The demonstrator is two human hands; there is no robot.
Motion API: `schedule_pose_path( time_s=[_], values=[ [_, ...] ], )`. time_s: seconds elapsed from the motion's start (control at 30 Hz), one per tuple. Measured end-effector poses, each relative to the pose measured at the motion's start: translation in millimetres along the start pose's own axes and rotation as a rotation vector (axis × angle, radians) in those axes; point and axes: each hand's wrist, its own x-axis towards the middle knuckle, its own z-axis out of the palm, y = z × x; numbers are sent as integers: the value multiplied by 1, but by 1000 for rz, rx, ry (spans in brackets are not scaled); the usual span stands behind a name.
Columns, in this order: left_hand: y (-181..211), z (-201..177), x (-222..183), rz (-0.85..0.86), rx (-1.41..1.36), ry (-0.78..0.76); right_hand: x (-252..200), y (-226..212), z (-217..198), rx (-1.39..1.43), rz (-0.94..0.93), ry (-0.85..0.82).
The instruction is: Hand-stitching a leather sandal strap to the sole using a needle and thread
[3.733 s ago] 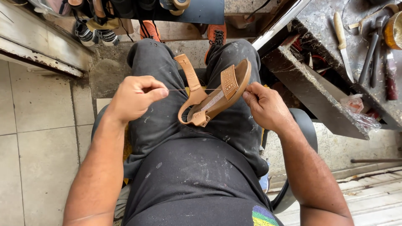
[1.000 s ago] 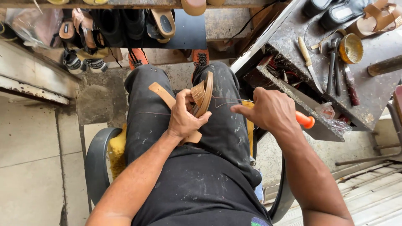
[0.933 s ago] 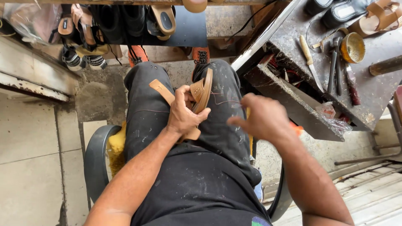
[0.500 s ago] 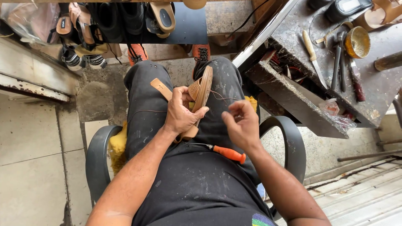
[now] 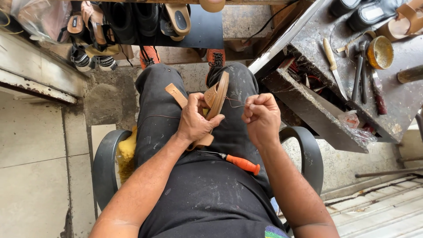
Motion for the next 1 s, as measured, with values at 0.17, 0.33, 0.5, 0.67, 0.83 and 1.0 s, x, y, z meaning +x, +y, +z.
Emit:
schedule_pose_path(
  time_s=[0.17,0.33,0.5,0.67,0.83,1.0],
  values=[
    [-14,4,0,14,73,-11,6,2,3,276,101,-299],
    [-6,1,-1,-4,68,-27,5,-8,-6,282,-23,-384],
    [-4,2,1,-4,80,-39,-3,-28,-4,231,2,-502],
    [-17,0,1,30,88,-14,-15,-40,1,-580,-40,-619],
    [-15,0,3,78,97,-20,-30,-72,0,-354,-204,-627],
    [-20,-5,8,41,109,4,1,-63,-33,-1004,-353,-439]
  ],
)
